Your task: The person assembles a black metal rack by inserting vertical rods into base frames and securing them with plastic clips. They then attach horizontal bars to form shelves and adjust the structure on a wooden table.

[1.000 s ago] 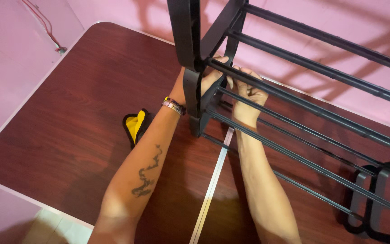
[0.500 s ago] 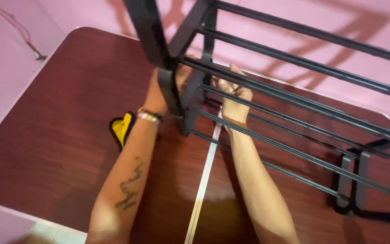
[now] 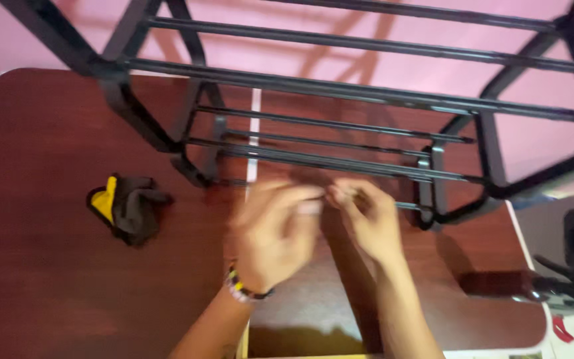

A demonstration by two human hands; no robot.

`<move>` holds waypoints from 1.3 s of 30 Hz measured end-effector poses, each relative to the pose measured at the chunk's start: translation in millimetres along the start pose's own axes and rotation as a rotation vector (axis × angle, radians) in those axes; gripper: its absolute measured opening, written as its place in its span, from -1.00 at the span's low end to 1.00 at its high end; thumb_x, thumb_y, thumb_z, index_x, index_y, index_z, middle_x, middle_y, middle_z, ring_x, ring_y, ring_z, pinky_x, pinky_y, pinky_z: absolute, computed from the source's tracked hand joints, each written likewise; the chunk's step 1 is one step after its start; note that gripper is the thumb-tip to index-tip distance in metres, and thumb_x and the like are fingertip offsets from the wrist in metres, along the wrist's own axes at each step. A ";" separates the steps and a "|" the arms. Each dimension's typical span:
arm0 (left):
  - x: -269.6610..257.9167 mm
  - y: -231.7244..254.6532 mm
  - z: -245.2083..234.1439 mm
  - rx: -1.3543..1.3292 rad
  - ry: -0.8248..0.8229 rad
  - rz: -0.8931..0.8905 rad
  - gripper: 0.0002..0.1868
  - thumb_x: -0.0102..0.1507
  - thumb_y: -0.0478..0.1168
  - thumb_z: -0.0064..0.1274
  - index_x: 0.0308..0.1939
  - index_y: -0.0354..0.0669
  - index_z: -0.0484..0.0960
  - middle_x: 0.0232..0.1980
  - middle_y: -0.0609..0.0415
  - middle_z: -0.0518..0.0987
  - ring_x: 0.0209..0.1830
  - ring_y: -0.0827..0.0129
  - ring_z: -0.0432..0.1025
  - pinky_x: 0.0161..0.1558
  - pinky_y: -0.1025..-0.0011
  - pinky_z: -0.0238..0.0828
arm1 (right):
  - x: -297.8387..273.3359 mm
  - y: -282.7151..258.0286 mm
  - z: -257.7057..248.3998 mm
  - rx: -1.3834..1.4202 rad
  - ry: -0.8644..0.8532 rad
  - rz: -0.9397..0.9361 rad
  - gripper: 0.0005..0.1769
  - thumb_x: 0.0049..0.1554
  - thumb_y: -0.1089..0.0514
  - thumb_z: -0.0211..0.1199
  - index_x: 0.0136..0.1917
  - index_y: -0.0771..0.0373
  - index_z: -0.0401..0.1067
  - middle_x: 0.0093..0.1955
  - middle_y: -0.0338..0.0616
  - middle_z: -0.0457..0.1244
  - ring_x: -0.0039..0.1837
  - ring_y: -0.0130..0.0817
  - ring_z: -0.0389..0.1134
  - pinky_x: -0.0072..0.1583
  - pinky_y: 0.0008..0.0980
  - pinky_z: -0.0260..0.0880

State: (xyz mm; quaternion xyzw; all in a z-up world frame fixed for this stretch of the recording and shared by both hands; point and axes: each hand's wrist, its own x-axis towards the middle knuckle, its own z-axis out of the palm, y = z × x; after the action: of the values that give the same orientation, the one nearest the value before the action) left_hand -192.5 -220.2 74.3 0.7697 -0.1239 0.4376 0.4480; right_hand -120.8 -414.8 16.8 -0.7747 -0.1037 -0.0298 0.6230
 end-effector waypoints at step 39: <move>88.6 4.6 270.5 0.052 -0.791 -0.066 -0.77 0.25 0.00 0.08 -0.12 0.03 0.67 -0.25 -0.04 0.68 -0.18 0.03 0.57 -0.15 0.08 0.46 | 70.6 -16.7 -192.8 0.245 0.202 0.105 -0.73 0.27 0.28 0.03 0.11 0.39 0.50 -0.17 -0.19 0.38 -0.35 -0.59 0.25 -0.30 -0.61 0.23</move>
State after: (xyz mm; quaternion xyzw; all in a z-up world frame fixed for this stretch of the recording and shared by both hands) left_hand 9.0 -420.9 88.1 0.8934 -0.2511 0.0960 0.3600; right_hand -39.2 -590.0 88.0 -0.6904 -0.0026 -0.0623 0.7207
